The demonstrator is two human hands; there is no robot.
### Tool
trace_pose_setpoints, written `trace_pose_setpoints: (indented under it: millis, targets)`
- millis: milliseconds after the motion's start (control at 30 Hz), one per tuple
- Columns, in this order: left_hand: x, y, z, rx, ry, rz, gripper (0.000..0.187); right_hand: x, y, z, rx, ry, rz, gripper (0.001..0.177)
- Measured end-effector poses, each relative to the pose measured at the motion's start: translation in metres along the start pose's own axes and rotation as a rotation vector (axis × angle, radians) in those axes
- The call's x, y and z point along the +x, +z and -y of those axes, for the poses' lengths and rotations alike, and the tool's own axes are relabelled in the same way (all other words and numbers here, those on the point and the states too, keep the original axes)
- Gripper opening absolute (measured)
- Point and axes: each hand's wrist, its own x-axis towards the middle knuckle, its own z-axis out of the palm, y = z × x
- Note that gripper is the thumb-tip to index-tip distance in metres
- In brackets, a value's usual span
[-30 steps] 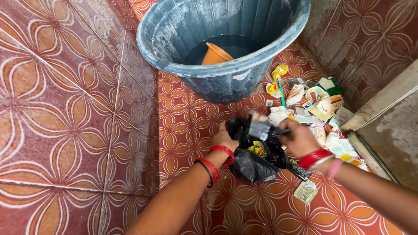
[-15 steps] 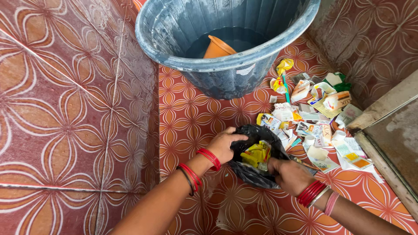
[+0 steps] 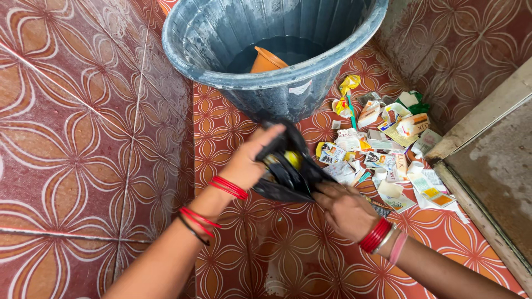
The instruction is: The person picks up scattered plastic wrappers and trash sachets from the floor by hand and puts them into a black plastic bag.
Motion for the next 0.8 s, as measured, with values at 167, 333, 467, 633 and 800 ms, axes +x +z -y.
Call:
trace_pose_setpoints:
  millis: [167, 333, 467, 633, 800]
  targets:
    - [-0.019, 0.006, 0.016, -0.029, -0.307, -0.094, 0.094, 0.008, 0.004, -0.019, -0.136, 0.108, 0.261, 0.077]
    - [-0.041, 0.028, 0.047, 0.3, -0.359, -0.128, 0.097, -0.003, -0.001, -0.042, -0.074, 0.005, 0.145, 0.043]
    - [-0.048, 0.024, 0.05, 0.322, -0.454, 0.032, 0.098, -0.014, 0.006, -0.053, 0.291, -0.255, 0.044, 0.024]
    - [-0.049, 0.025, 0.045, 0.255, -0.415, 0.191, 0.099, -0.031, 0.019, -0.087, 0.682, 0.246, -0.244, 0.024]
    - [-0.051, 0.019, 0.041, 0.141, -0.285, 0.309, 0.103, -0.025, 0.028, -0.137, 0.294, 0.502, -0.204, 0.038]
